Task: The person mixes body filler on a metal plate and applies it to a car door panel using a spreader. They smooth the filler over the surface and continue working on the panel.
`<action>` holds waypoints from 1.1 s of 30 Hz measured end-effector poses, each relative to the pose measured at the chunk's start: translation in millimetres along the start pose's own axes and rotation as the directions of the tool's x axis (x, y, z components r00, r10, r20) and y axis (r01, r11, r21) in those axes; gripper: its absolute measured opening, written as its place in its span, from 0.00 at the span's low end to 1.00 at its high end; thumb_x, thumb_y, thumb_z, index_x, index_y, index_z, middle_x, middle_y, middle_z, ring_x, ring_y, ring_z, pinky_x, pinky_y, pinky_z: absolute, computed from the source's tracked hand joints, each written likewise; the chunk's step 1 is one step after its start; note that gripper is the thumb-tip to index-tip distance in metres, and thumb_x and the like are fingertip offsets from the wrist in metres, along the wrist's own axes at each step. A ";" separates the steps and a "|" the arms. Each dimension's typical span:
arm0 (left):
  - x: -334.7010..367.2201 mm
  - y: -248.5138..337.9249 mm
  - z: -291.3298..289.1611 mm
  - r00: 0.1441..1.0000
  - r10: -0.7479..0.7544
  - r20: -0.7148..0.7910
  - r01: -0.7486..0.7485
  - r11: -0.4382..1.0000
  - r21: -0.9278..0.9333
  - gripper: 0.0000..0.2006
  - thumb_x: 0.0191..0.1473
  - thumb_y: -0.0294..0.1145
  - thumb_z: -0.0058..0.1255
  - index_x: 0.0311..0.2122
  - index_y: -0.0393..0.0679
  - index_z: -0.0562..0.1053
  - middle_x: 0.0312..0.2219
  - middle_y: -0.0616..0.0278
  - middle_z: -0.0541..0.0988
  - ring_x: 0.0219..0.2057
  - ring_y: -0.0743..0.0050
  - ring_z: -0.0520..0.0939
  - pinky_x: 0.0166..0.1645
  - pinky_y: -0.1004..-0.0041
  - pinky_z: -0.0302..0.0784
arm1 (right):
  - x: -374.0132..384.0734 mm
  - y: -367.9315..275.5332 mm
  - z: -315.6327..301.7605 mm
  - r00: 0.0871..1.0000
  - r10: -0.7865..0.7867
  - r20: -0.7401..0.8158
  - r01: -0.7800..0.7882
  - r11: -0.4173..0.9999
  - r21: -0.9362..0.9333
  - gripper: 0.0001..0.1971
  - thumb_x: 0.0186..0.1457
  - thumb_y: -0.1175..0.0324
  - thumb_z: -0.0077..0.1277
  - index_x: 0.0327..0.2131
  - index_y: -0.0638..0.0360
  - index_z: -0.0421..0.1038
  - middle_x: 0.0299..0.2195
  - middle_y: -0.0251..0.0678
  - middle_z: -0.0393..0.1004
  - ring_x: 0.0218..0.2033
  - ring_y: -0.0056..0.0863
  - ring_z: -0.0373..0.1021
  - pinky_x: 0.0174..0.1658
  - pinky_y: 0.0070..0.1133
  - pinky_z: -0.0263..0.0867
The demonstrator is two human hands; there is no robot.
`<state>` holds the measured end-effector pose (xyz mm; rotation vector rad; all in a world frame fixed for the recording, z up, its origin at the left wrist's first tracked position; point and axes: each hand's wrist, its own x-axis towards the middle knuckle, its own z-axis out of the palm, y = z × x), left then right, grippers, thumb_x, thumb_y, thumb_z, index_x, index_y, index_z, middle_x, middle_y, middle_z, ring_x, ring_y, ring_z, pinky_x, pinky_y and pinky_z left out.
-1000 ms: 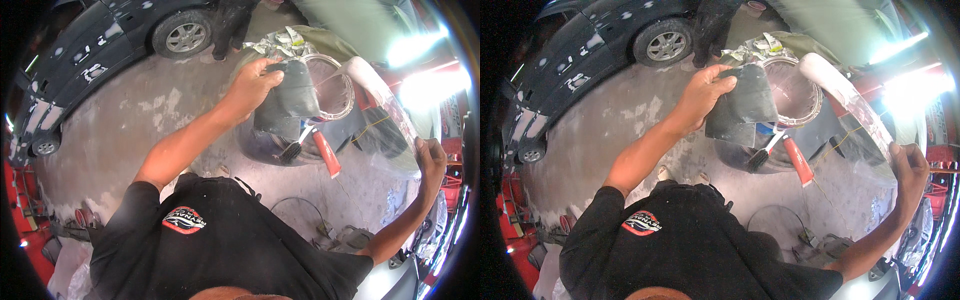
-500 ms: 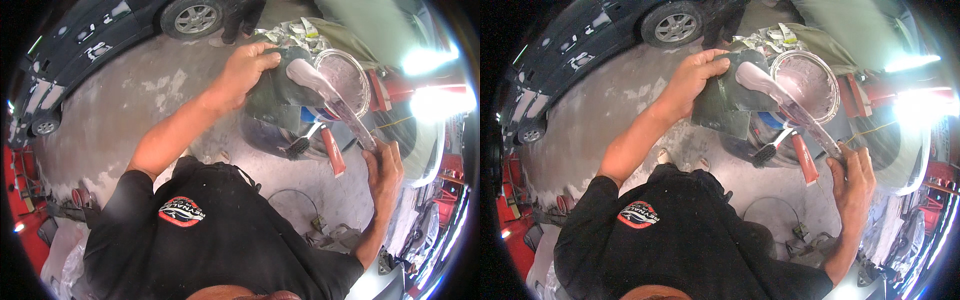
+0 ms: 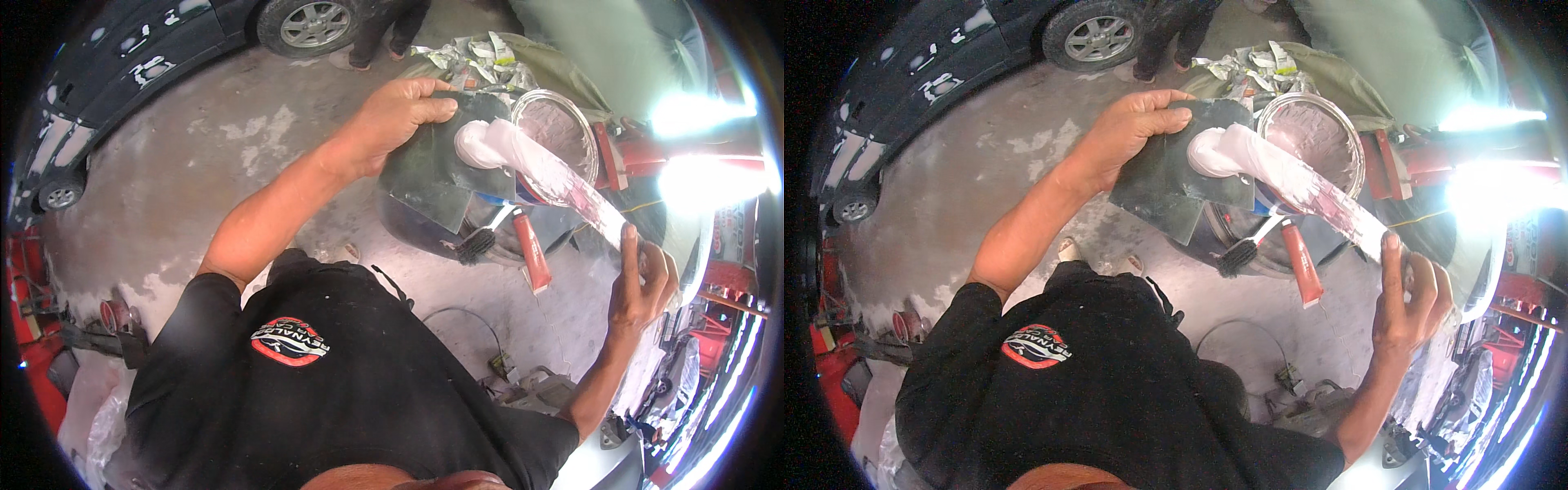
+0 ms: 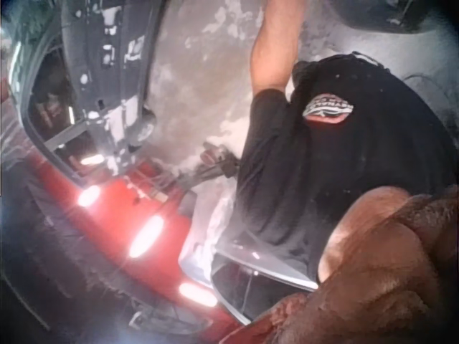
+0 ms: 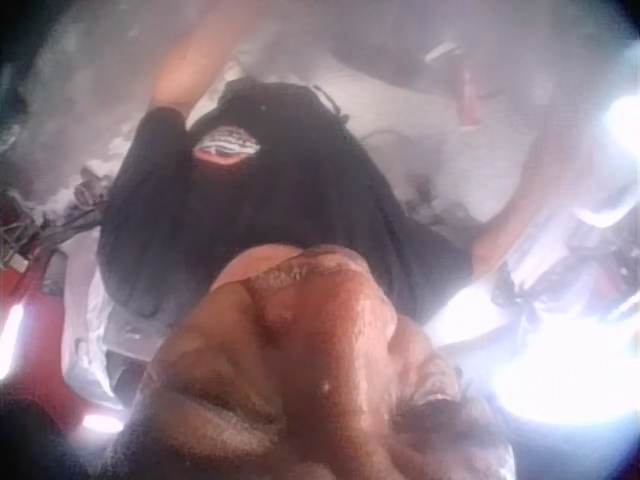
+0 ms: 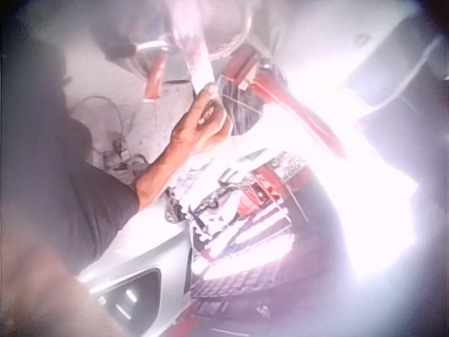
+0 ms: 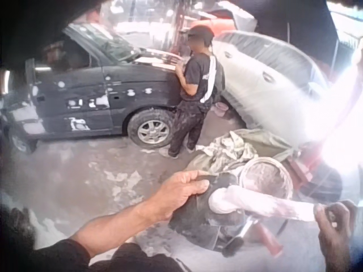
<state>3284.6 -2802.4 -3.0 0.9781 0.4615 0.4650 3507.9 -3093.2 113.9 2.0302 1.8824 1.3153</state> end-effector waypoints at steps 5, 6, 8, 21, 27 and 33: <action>-1.4 1.4 4.9 1.000 0.029 0.012 -0.029 0.999 0.013 0.15 0.62 0.29 0.50 0.52 0.36 0.73 0.38 0.62 0.82 0.35 0.81 0.81 0.40 0.78 0.79 | 4.9 1.1 -14.1 1.000 0.020 -0.021 -0.019 1.000 0.014 0.26 0.42 0.82 0.64 0.46 0.44 0.82 0.35 0.30 0.73 0.38 0.29 0.70 0.35 0.28 0.70; -1.2 0.2 6.6 0.992 0.126 -0.005 -0.124 0.983 0.136 0.15 0.62 0.29 0.49 0.52 0.35 0.73 0.38 0.62 0.82 0.35 0.82 0.81 0.41 0.78 0.78 | 6.0 3.6 -17.4 0.997 0.062 0.054 -0.065 0.996 0.069 0.25 0.43 0.83 0.63 0.46 0.46 0.82 0.33 0.31 0.73 0.36 0.29 0.70 0.35 0.28 0.70; -0.9 -3.3 10.9 0.947 0.321 -0.006 -0.295 0.879 0.375 0.15 0.63 0.29 0.48 0.52 0.34 0.72 0.38 0.62 0.81 0.35 0.83 0.80 0.41 0.78 0.77 | 4.6 9.0 -25.0 0.969 0.134 0.207 -0.170 0.971 0.168 0.25 0.44 0.84 0.62 0.47 0.48 0.81 0.30 0.33 0.72 0.32 0.28 0.70 0.35 0.28 0.70; 15.5 -29.7 33.7 0.996 0.084 0.033 -0.081 0.994 -0.076 0.16 0.61 0.30 0.50 0.52 0.36 0.73 0.41 0.61 0.80 0.39 0.78 0.80 0.45 0.74 0.76 | 16.4 52.8 -71.6 0.821 0.295 0.488 -0.531 0.710 0.463 0.19 0.49 0.77 0.63 0.47 0.67 0.78 0.26 0.37 0.71 0.27 0.25 0.66 0.34 0.22 0.63; -18.8 -24.8 3.2 0.987 0.111 -0.113 -0.105 0.993 0.056 0.17 0.61 0.33 0.51 0.53 0.38 0.73 0.43 0.60 0.80 0.41 0.77 0.80 0.47 0.76 0.75 | 58.3 67.4 -38.5 0.892 0.068 0.448 -0.113 0.991 0.073 0.15 0.55 0.75 0.53 0.47 0.55 0.79 0.34 0.44 0.75 0.34 0.41 0.72 0.39 0.33 0.68; -62.8 -30.6 -23.2 0.971 0.075 -0.225 -0.070 0.997 0.031 0.19 0.61 0.31 0.49 0.55 0.34 0.71 0.44 0.58 0.80 0.45 0.74 0.80 0.50 0.74 0.75 | 87.1 23.7 58.8 0.945 -0.214 0.246 0.266 0.943 -0.201 0.26 0.55 0.74 0.48 0.57 0.38 0.71 0.46 0.32 0.75 0.42 0.39 0.72 0.49 0.34 0.67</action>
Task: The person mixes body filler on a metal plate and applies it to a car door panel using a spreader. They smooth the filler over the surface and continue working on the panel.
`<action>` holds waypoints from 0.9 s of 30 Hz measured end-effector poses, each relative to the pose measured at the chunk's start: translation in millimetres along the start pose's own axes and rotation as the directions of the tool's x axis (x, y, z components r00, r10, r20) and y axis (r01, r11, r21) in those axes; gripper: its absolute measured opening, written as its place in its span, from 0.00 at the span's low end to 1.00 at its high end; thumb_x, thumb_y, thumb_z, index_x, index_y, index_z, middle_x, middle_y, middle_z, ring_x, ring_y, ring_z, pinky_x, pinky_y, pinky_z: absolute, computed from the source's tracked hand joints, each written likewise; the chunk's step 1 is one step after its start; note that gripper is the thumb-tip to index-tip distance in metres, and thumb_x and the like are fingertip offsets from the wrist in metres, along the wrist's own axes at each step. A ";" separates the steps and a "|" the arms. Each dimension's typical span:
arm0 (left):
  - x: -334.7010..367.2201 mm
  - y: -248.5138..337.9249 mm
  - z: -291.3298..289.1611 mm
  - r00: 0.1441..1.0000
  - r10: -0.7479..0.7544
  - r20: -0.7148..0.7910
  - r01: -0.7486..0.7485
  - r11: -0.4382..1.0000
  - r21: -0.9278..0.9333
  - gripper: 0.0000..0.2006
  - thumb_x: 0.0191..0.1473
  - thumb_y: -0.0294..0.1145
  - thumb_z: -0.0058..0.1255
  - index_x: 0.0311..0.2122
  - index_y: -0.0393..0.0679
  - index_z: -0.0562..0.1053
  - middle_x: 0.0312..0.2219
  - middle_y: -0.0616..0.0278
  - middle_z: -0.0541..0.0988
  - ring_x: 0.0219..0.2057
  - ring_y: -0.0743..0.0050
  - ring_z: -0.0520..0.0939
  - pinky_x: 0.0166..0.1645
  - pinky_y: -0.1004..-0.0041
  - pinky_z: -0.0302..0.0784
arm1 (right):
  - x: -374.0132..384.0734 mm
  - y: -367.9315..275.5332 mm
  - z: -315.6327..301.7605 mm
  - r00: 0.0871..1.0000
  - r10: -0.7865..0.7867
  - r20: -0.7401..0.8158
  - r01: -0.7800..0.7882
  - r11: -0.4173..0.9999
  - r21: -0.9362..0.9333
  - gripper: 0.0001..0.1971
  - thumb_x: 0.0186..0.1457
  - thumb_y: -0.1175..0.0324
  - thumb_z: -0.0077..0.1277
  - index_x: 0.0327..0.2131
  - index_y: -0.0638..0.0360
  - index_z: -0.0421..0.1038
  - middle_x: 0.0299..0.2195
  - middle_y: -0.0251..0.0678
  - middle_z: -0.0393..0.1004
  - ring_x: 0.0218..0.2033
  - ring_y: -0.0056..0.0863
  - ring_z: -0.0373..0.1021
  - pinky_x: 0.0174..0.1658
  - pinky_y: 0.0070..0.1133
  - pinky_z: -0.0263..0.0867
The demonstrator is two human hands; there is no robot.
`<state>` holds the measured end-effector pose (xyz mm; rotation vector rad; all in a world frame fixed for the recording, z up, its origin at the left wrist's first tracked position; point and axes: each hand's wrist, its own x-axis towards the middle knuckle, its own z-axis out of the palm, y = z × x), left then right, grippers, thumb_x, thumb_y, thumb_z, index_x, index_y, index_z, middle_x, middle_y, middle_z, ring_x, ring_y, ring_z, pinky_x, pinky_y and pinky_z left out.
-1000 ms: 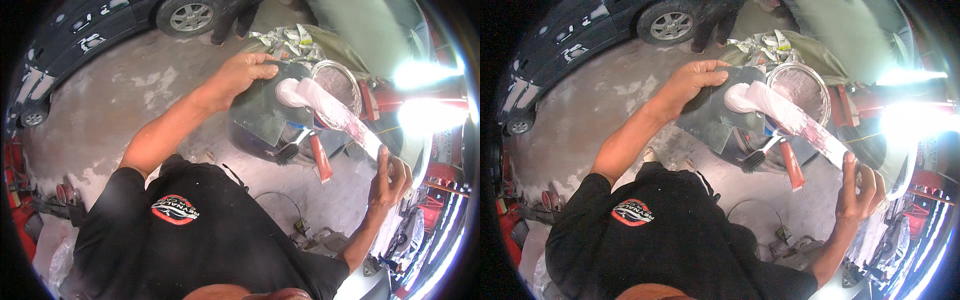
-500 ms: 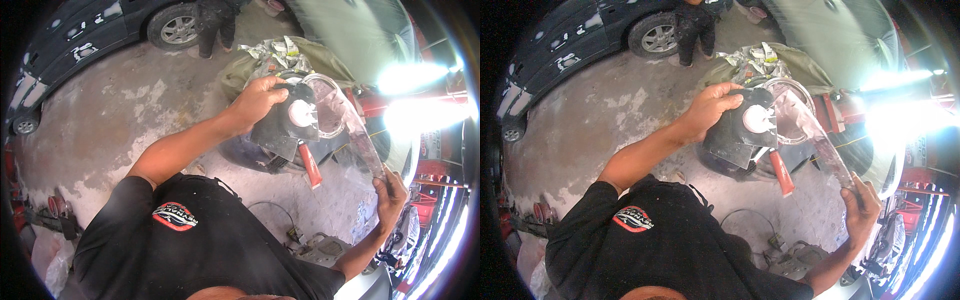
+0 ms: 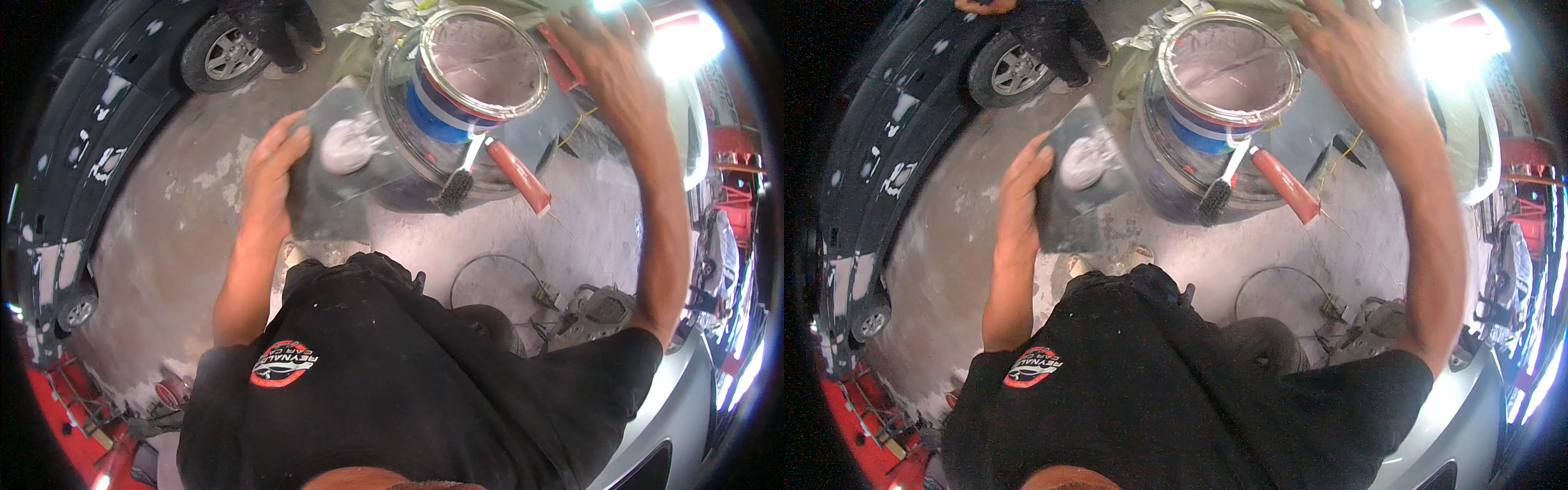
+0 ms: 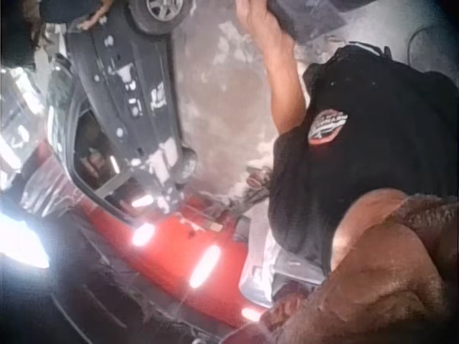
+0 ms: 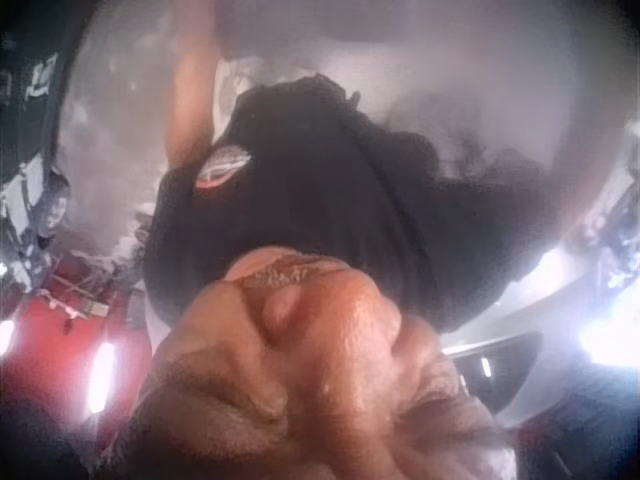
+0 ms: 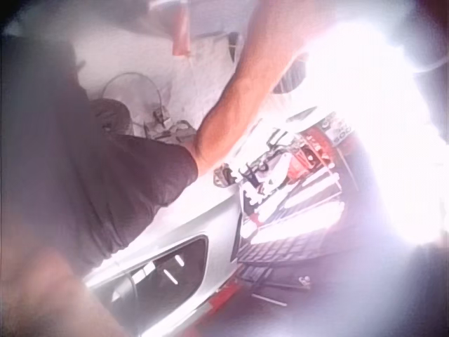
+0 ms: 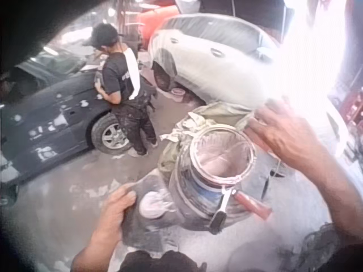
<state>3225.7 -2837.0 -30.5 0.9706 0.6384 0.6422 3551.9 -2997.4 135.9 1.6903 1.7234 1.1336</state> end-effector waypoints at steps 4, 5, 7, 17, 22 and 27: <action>-17.6 -10.8 -30.3 0.989 -0.036 -0.143 0.036 0.999 -0.004 0.19 0.62 0.28 0.47 0.56 0.33 0.69 0.47 0.56 0.79 0.47 0.70 0.80 0.53 0.70 0.77 | -35.8 -30.3 -55.2 0.917 0.394 -0.058 -0.378 0.908 0.181 0.21 0.55 0.75 0.51 0.53 0.47 0.75 0.42 0.32 0.76 0.39 0.35 0.72 0.45 0.32 0.67; -26.8 -12.1 -45.0 0.974 -0.038 -0.225 0.035 0.999 -0.018 0.19 0.62 0.27 0.46 0.56 0.32 0.69 0.47 0.56 0.79 0.48 0.68 0.80 0.53 0.68 0.77 | -49.9 -44.7 -59.1 0.860 0.485 -0.162 -0.405 0.839 0.362 0.17 0.55 0.77 0.52 0.49 0.54 0.77 0.38 0.34 0.78 0.34 0.33 0.72 0.41 0.28 0.68; -48.3 -20.7 -91.2 0.947 -0.020 -0.320 0.004 0.999 -0.050 0.21 0.61 0.32 0.51 0.58 0.35 0.70 0.52 0.59 0.77 0.51 0.70 0.79 0.57 0.71 0.72 | -88.7 -97.1 -42.8 0.660 0.705 -0.259 -0.390 0.616 0.685 0.10 0.57 0.79 0.53 0.43 0.65 0.78 0.31 0.39 0.78 0.29 0.27 0.71 0.35 0.21 0.67; -54.4 -25.4 -91.3 0.931 0.009 -0.365 -0.040 0.996 -0.079 0.20 0.62 0.29 0.49 0.58 0.35 0.67 0.49 0.57 0.78 0.49 0.68 0.80 0.55 0.69 0.76 | -172.4 -303.5 38.1 -0.280 0.250 0.927 -0.005 -0.966 0.259 0.26 0.62 0.58 0.56 0.58 0.62 0.64 0.39 0.34 0.74 0.36 0.26 0.70 0.41 0.26 0.69; -62.1 -25.4 -71.7 0.929 0.000 -0.370 -0.007 1.000 -0.018 0.20 0.62 0.31 0.52 0.58 0.38 0.69 0.48 0.61 0.77 0.48 0.72 0.78 0.55 0.70 0.74 | -169.3 -289.0 90.5 -0.241 0.458 0.856 0.006 -0.881 0.473 0.29 0.61 0.58 0.57 0.61 0.56 0.59 0.45 0.36 0.73 0.38 0.27 0.70 0.39 0.28 0.69; -82.0 -33.3 -85.6 0.909 -0.123 -0.398 0.066 0.986 -0.153 0.18 0.61 0.31 0.53 0.55 0.39 0.72 0.45 0.62 0.78 0.46 0.75 0.78 0.52 0.71 0.75 | -176.9 -249.5 75.8 -0.167 0.637 0.753 -0.115 -0.771 0.627 0.25 0.66 0.54 0.49 0.58 0.61 0.61 0.51 0.42 0.70 0.49 0.35 0.69 0.50 0.32 0.68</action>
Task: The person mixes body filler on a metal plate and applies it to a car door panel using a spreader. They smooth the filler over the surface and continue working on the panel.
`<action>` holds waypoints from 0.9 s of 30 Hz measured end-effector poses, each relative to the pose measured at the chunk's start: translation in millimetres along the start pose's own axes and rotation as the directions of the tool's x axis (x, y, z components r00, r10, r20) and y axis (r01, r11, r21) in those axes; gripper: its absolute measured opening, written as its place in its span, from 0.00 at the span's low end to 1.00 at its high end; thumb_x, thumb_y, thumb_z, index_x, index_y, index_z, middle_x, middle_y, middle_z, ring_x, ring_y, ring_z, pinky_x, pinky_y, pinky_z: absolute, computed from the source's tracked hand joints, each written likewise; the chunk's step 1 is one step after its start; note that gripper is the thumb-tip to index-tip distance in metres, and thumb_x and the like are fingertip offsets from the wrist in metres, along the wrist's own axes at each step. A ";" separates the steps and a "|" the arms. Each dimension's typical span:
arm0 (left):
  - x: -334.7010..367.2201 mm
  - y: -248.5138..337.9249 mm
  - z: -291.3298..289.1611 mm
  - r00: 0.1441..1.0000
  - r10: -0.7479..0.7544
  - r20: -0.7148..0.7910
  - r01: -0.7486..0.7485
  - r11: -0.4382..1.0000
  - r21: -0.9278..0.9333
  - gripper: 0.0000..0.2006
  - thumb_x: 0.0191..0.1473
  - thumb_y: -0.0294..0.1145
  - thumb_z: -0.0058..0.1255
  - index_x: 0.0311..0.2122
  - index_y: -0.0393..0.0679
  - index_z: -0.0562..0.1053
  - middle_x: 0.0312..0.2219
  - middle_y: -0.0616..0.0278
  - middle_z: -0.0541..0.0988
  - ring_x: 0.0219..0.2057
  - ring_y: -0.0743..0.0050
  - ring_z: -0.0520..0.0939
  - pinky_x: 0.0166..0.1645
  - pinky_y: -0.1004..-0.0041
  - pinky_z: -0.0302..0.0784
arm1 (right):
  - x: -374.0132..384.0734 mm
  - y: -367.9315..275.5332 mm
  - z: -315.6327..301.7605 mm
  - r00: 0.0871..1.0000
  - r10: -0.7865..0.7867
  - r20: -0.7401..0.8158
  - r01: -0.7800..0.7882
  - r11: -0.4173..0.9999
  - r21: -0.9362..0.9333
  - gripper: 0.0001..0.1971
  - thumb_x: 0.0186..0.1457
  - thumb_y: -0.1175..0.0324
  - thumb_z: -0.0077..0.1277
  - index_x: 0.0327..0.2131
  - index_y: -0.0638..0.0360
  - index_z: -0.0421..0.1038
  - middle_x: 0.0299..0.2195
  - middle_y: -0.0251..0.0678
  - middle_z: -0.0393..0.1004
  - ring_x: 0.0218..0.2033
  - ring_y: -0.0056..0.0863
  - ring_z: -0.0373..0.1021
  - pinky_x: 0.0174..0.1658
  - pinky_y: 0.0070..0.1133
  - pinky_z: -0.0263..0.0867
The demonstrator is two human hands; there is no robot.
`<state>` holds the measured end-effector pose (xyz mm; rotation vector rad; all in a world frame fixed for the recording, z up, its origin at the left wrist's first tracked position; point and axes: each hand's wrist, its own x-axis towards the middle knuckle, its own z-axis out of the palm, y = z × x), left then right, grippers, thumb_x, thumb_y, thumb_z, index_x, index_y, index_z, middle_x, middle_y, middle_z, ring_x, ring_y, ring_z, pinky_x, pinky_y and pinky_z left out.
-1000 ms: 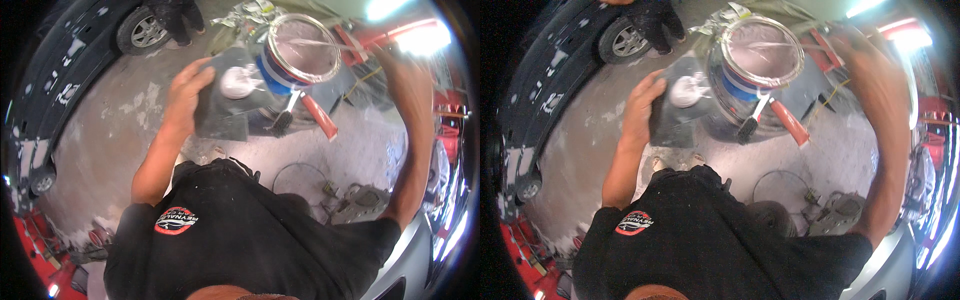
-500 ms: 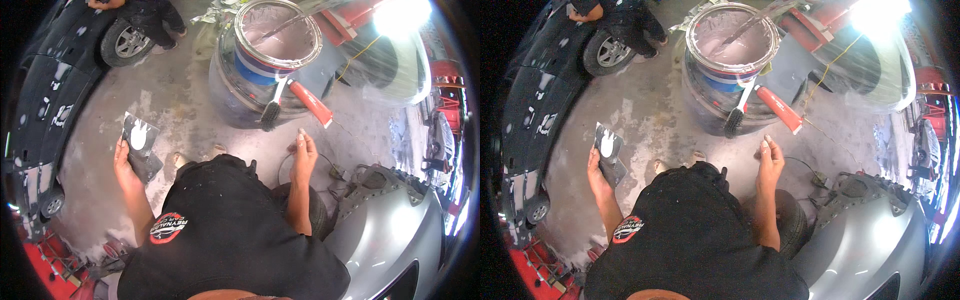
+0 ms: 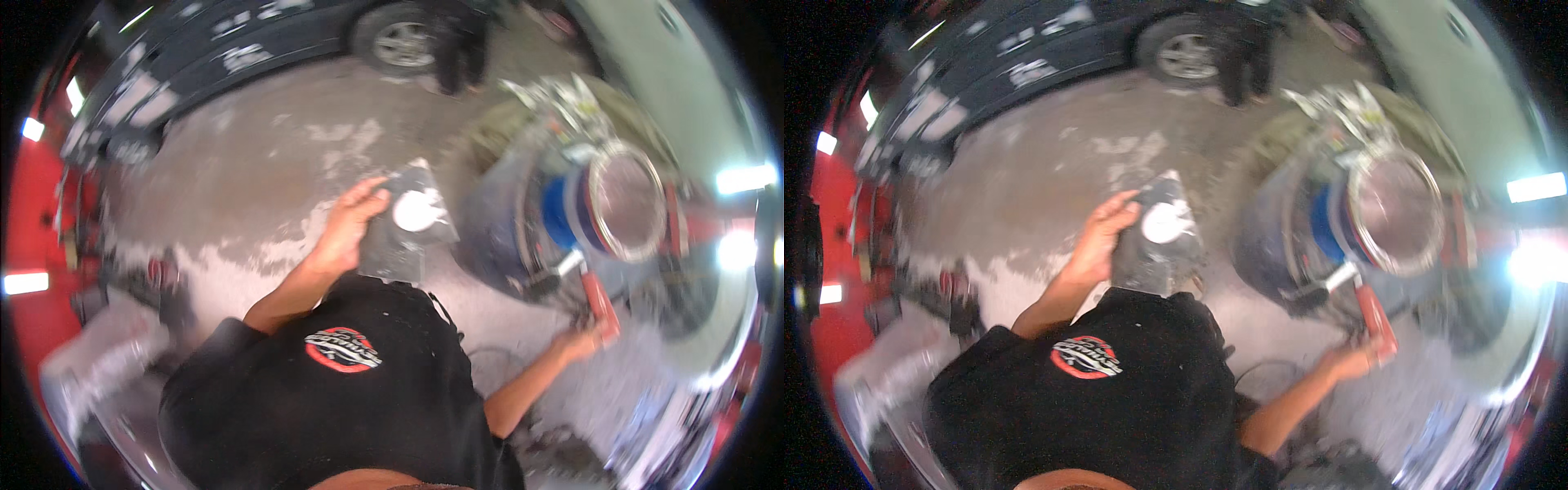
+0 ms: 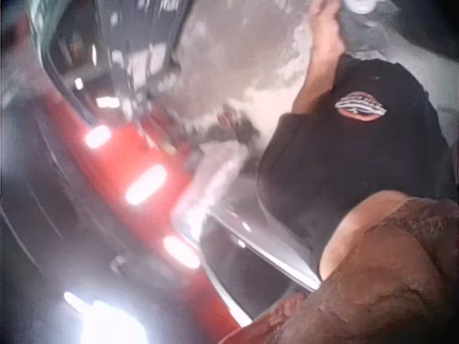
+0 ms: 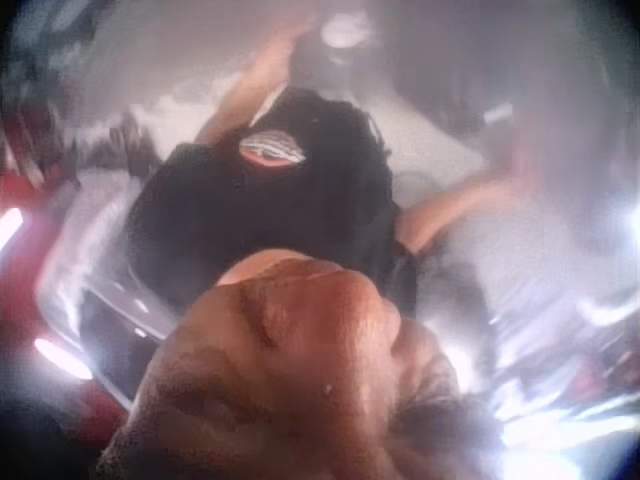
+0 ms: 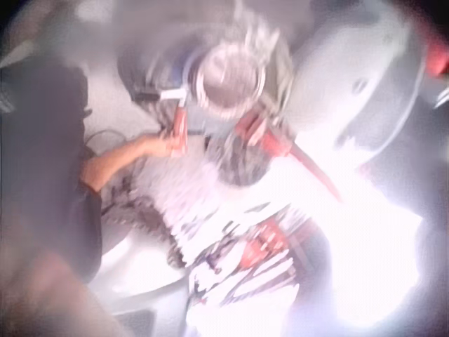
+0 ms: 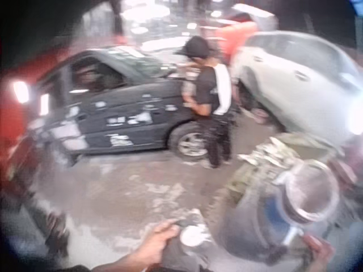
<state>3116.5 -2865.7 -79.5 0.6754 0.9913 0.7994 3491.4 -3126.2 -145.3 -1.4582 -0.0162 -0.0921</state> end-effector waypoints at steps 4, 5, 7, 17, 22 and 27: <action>-11.0 -7.7 -18.2 0.999 0.025 0.035 -0.018 0.983 -0.181 0.13 0.62 0.29 0.51 0.51 0.39 0.72 0.40 0.62 0.81 0.39 0.76 0.82 0.46 0.72 0.80 | 35.1 -68.1 -10.5 0.976 -0.219 0.020 0.220 0.970 -0.107 0.26 0.68 0.58 0.44 0.60 0.70 0.60 0.56 0.53 0.67 0.57 0.44 0.67 0.57 0.40 0.67; -15.9 -9.2 -24.0 1.000 0.019 0.011 -0.017 0.981 -0.195 0.13 0.62 0.29 0.51 0.51 0.39 0.71 0.40 0.62 0.81 0.39 0.76 0.82 0.45 0.72 0.81 | 44.4 -85.1 -13.1 0.938 -0.343 0.050 0.343 0.939 -0.009 0.28 0.65 0.57 0.48 0.58 0.74 0.61 0.53 0.55 0.69 0.52 0.44 0.70 0.55 0.38 0.70; -22.2 -11.1 -36.0 1.000 0.014 -0.017 -0.017 0.970 -0.244 0.13 0.62 0.28 0.51 0.51 0.39 0.72 0.39 0.62 0.81 0.39 0.76 0.82 0.44 0.71 0.82 | 98.9 -111.1 -56.5 0.913 -0.407 0.027 0.404 0.911 0.075 0.31 0.63 0.56 0.52 0.56 0.79 0.62 0.50 0.57 0.71 0.47 0.44 0.73 0.54 0.35 0.72; -42.2 -6.9 -82.4 0.993 0.086 -0.078 -0.104 0.954 -0.281 0.15 0.63 0.28 0.50 0.53 0.38 0.70 0.42 0.60 0.80 0.40 0.74 0.82 0.46 0.70 0.82 | -154.6 -107.8 70.4 0.645 0.113 0.756 -0.028 0.992 -0.124 0.30 0.64 0.55 0.50 0.64 0.60 0.57 0.30 0.37 0.71 0.22 0.24 0.68 0.22 0.19 0.67; -103.2 15.0 -174.9 0.960 0.167 -0.226 -0.227 0.935 -0.273 0.15 0.63 0.30 0.51 0.53 0.38 0.70 0.43 0.61 0.79 0.42 0.74 0.80 0.46 0.69 0.81 | -220.4 -138.1 119.0 0.443 0.163 0.882 -0.328 0.945 -0.010 0.28 0.64 0.52 0.51 0.60 0.58 0.61 0.33 0.36 0.72 0.30 0.27 0.69 0.31 0.24 0.68; -159.5 17.3 -253.3 0.922 0.171 -0.347 -0.312 0.860 -0.405 0.14 0.64 0.29 0.48 0.53 0.37 0.69 0.41 0.59 0.79 0.40 0.74 0.82 0.46 0.69 0.81 | -293.2 -25.9 90.4 0.090 0.577 0.812 -0.564 0.701 -0.436 0.24 0.63 0.61 0.53 0.59 0.59 0.61 0.37 0.39 0.73 0.32 0.34 0.71 0.34 0.32 0.70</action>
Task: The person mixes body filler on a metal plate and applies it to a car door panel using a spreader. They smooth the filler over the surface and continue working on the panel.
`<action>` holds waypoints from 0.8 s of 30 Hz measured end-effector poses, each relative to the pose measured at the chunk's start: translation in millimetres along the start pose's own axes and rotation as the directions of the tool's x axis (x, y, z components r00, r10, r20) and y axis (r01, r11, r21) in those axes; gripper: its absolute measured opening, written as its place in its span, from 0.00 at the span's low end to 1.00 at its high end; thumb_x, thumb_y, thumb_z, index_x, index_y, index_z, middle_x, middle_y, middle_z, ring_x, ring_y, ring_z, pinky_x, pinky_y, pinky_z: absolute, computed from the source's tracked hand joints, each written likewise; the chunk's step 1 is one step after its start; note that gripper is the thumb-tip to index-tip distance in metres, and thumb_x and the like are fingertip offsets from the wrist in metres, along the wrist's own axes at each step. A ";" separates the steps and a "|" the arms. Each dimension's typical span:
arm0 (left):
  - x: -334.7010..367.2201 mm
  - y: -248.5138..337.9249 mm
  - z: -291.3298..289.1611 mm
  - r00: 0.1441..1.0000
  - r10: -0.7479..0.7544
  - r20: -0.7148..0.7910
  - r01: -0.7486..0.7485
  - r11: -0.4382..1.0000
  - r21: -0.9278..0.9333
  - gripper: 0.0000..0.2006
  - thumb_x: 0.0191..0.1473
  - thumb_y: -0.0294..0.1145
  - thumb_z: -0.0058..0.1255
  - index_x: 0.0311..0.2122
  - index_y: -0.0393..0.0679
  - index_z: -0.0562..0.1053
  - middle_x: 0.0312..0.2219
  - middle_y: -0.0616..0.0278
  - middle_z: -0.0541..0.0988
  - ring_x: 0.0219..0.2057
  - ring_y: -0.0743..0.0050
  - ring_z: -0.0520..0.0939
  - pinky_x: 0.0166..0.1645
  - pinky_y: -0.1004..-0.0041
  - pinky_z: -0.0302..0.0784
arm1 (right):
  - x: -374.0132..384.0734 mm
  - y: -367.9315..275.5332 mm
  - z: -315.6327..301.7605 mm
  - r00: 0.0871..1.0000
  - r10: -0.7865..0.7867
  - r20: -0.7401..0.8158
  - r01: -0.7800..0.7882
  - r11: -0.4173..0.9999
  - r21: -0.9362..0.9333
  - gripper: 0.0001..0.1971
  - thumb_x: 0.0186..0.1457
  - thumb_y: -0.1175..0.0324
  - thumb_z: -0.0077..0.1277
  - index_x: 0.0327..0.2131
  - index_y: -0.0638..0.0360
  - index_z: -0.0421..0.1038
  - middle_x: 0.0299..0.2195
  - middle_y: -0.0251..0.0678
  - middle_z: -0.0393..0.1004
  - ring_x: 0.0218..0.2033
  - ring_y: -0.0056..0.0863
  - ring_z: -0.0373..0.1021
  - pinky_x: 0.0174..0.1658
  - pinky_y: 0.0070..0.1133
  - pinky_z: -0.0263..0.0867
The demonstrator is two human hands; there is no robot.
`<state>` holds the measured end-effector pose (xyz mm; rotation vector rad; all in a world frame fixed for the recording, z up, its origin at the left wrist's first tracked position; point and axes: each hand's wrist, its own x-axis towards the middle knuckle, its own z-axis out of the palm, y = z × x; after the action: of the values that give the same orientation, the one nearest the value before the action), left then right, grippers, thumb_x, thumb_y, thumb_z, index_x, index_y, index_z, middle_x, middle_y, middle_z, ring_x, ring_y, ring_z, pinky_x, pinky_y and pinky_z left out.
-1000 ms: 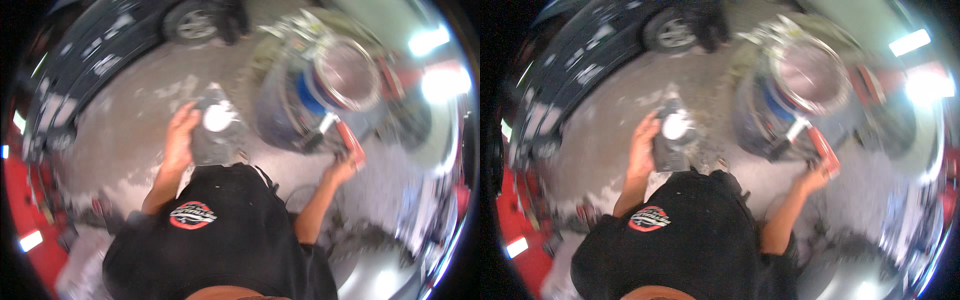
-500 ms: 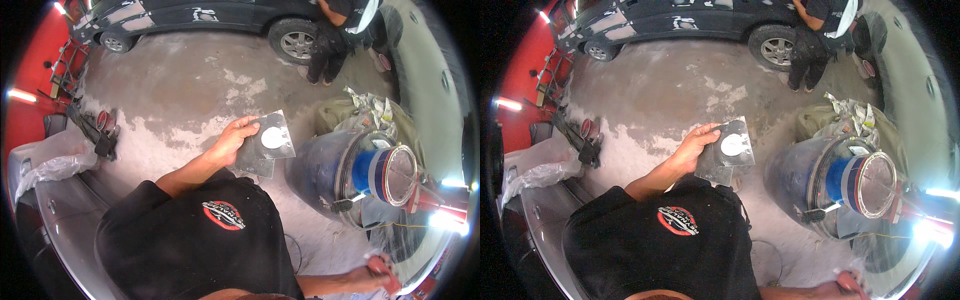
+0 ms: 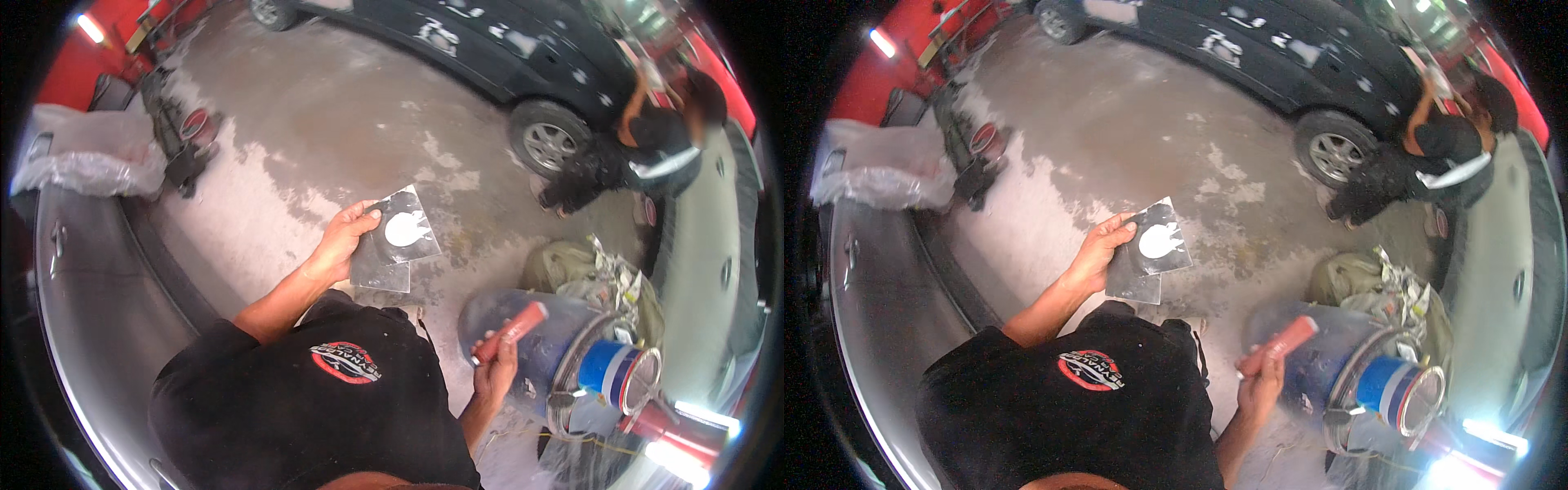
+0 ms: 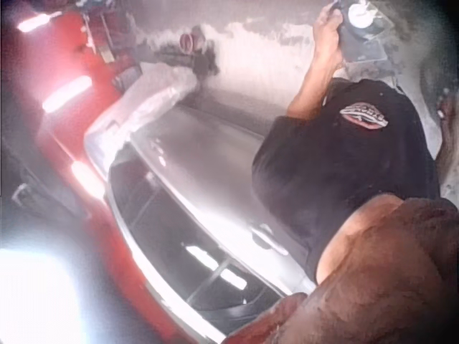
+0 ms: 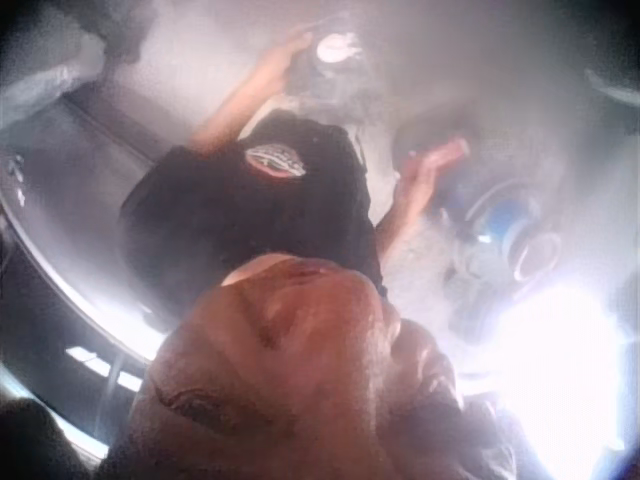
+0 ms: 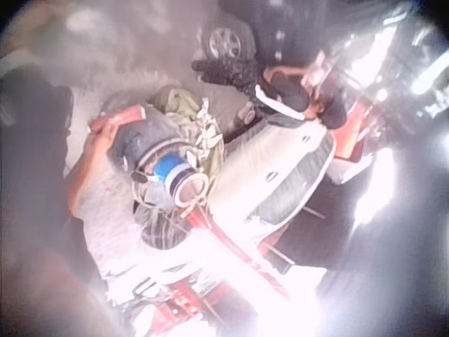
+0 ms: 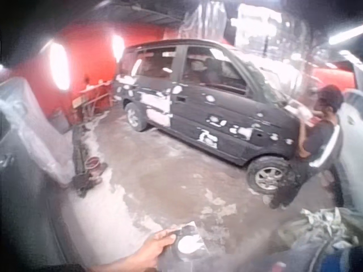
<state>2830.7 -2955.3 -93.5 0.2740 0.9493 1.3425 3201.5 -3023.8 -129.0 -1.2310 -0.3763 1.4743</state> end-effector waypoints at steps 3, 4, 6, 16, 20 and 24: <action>-11.8 15.5 -56.3 0.993 0.069 -0.098 -0.071 0.997 -0.023 0.13 0.64 0.29 0.48 0.52 0.36 0.69 0.41 0.58 0.80 0.39 0.73 0.82 0.45 0.69 0.83 | 8.1 16.7 40.1 0.964 0.069 0.256 -0.077 0.997 0.022 0.29 0.55 0.75 0.54 0.61 0.60 0.59 0.44 0.42 0.73 0.38 0.40 0.75 0.41 0.36 0.73; -17.5 22.6 -68.9 0.990 0.076 -0.121 -0.081 0.996 -0.038 0.13 0.64 0.29 0.48 0.51 0.36 0.69 0.41 0.58 0.80 0.39 0.73 0.82 0.45 0.69 0.83 | 8.9 14.0 63.0 0.942 0.042 0.334 -0.052 0.998 0.022 0.31 0.54 0.77 0.54 0.62 0.60 0.58 0.46 0.43 0.73 0.40 0.41 0.75 0.43 0.36 0.74; -29.2 35.1 -88.1 0.983 0.086 -0.163 -0.098 0.993 -0.066 0.12 0.64 0.29 0.47 0.50 0.36 0.70 0.41 0.58 0.79 0.39 0.73 0.82 0.45 0.69 0.83 | 3.5 4.1 102.5 0.879 0.049 0.475 -0.016 0.997 -0.073 0.36 0.48 0.80 0.50 0.64 0.62 0.56 0.53 0.42 0.70 0.51 0.36 0.70 0.55 0.37 0.66; -49.3 74.5 -132.9 0.962 0.155 -0.226 -0.164 0.986 -0.023 0.15 0.64 0.28 0.48 0.54 0.36 0.69 0.42 0.58 0.79 0.41 0.73 0.81 0.46 0.68 0.81 | -2.3 93.0 171.0 0.902 0.072 0.426 0.098 0.926 -0.363 0.22 0.54 0.83 0.45 0.54 0.68 0.67 0.46 0.40 0.75 0.45 0.31 0.74 0.50 0.30 0.71; -43.0 71.1 -136.4 0.976 0.136 -0.169 -0.147 0.988 -0.056 0.14 0.63 0.28 0.49 0.53 0.37 0.69 0.41 0.59 0.79 0.41 0.73 0.81 0.46 0.68 0.81 | -18.2 90.2 195.6 0.896 -0.028 0.444 0.206 0.911 -0.358 0.17 0.59 0.78 0.44 0.53 0.68 0.69 0.43 0.40 0.76 0.42 0.29 0.75 0.47 0.27 0.72; -38.9 66.9 -129.4 0.980 0.125 -0.152 -0.135 0.989 -0.059 0.13 0.63 0.28 0.50 0.52 0.39 0.70 0.40 0.61 0.80 0.40 0.74 0.81 0.44 0.68 0.81 | -27.5 74.6 190.6 0.917 0.009 0.399 0.121 0.946 -0.300 0.15 0.65 0.73 0.45 0.53 0.66 0.68 0.39 0.40 0.77 0.36 0.28 0.75 0.41 0.30 0.75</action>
<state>2694.4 -3017.0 -112.2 0.1882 1.0207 1.5296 2999.0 -2998.8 -97.3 -1.1505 -0.9498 1.6561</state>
